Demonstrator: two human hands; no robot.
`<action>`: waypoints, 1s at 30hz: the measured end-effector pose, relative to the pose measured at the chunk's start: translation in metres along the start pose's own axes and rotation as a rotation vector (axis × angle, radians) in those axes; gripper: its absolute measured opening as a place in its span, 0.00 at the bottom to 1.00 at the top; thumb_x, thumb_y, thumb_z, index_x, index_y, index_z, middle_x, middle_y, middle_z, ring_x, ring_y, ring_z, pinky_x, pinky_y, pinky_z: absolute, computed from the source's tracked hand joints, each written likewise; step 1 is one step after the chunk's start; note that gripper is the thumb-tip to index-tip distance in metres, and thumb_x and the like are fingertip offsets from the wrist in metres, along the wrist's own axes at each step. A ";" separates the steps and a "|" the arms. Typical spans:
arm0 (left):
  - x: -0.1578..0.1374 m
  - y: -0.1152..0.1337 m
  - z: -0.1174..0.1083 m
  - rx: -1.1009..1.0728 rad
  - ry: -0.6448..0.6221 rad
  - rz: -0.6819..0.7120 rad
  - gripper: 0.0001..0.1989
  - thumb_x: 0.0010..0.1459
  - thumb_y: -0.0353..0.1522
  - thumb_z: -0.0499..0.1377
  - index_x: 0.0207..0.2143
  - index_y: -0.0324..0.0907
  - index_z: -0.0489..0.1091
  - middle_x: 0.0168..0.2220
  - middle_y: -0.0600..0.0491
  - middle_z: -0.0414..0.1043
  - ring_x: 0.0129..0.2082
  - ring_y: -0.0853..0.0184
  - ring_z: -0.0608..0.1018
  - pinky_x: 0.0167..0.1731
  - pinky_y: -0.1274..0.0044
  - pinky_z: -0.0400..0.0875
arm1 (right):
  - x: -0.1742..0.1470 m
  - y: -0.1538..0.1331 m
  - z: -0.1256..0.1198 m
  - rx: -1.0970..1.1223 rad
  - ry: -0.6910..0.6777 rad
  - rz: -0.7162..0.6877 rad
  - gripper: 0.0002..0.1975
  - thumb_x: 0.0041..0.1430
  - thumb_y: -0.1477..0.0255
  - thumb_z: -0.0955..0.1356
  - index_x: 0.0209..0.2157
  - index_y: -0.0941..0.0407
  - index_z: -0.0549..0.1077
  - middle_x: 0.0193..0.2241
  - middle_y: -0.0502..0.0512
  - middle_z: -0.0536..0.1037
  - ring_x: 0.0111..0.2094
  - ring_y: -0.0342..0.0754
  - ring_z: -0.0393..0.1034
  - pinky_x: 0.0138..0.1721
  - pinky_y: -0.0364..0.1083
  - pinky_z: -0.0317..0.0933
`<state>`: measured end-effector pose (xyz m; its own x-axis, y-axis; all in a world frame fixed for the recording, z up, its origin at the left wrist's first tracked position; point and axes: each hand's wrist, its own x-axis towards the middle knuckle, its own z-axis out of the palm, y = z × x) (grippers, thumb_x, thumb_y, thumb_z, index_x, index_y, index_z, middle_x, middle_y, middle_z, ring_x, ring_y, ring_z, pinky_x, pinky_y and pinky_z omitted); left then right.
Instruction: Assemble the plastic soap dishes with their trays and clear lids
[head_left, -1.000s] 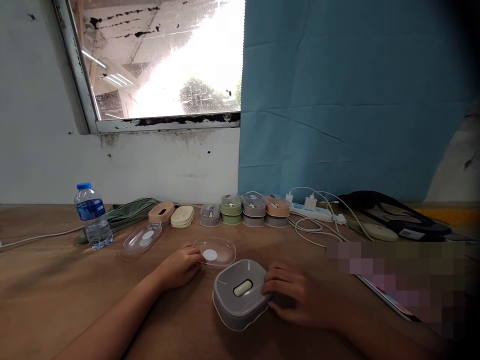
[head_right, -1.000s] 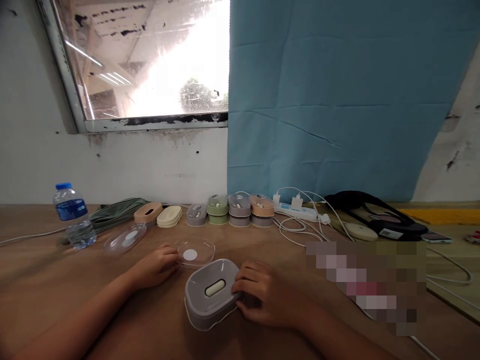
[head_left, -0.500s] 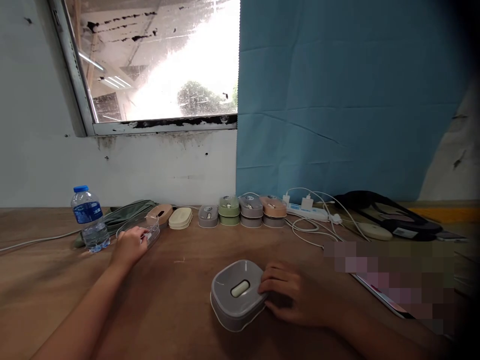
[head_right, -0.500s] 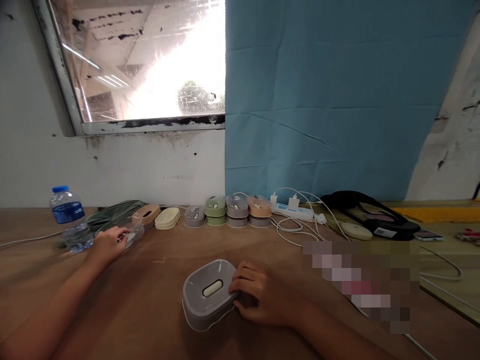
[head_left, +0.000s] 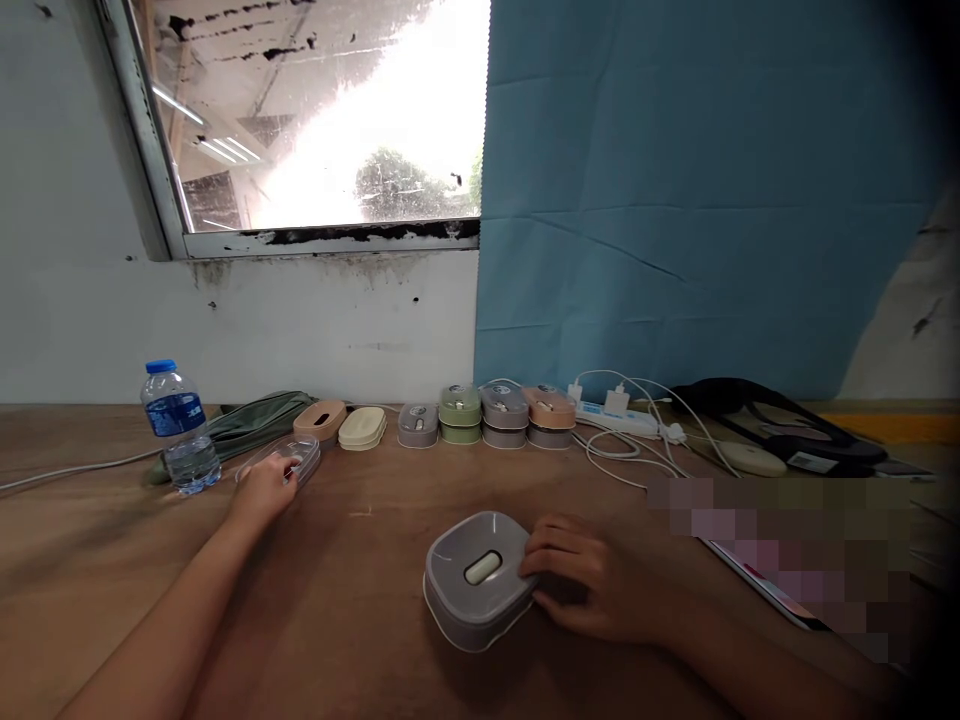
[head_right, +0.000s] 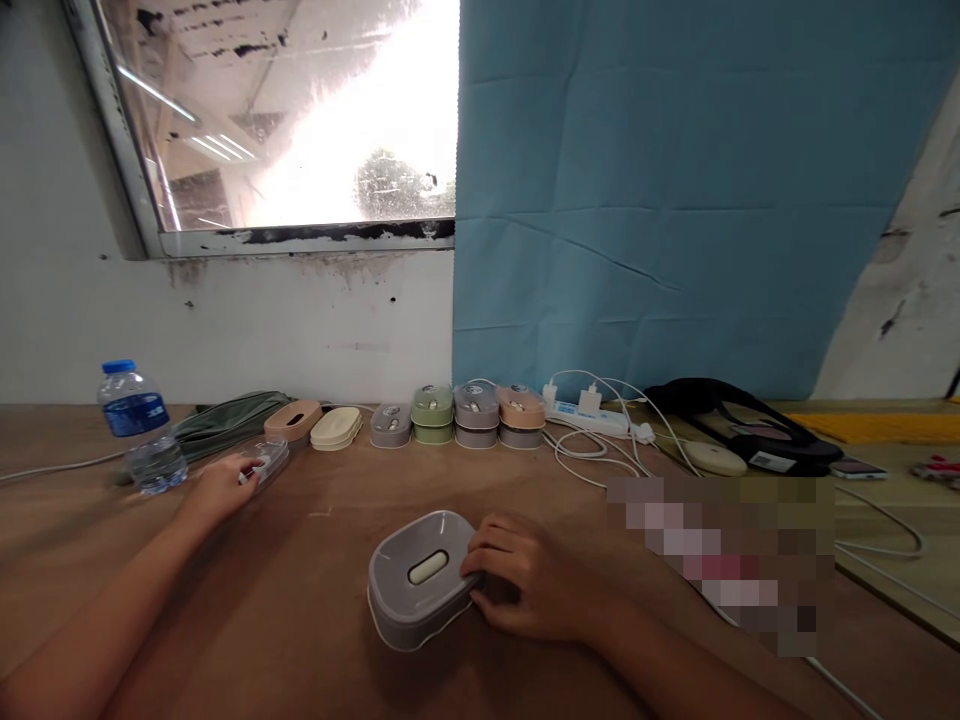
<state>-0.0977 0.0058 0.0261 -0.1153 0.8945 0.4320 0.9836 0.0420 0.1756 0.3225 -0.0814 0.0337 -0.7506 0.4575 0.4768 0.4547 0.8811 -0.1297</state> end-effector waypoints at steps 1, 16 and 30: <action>-0.002 0.003 -0.001 0.057 0.014 0.008 0.16 0.51 0.32 0.51 0.39 0.41 0.73 0.37 0.47 0.73 0.39 0.58 0.74 0.39 0.72 0.64 | 0.000 0.000 0.000 0.001 -0.001 -0.003 0.08 0.51 0.77 0.64 0.35 0.56 0.71 0.33 0.55 0.73 0.36 0.47 0.65 0.41 0.47 0.61; -0.086 0.151 -0.039 -0.523 -0.365 1.062 0.20 0.50 0.39 0.60 0.46 0.45 0.67 0.46 0.52 0.71 0.46 0.63 0.71 0.50 0.72 0.57 | -0.001 0.002 0.002 0.011 -0.128 0.117 0.16 0.50 0.77 0.65 0.42 0.53 0.70 0.48 0.57 0.65 0.51 0.51 0.59 0.51 0.50 0.56; -0.078 0.136 -0.013 -0.952 -0.387 0.743 0.15 0.51 0.35 0.61 0.42 0.41 0.73 0.41 0.47 0.75 0.41 0.64 0.75 0.43 0.76 0.67 | -0.003 0.004 0.002 -0.057 0.002 0.004 0.17 0.52 0.79 0.63 0.46 0.55 0.65 0.42 0.58 0.68 0.46 0.49 0.63 0.47 0.47 0.60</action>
<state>0.0434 -0.0642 0.0276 0.6260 0.6430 0.4412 0.2864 -0.7158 0.6369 0.3250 -0.0790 0.0301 -0.7478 0.4609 0.4778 0.4843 0.8710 -0.0824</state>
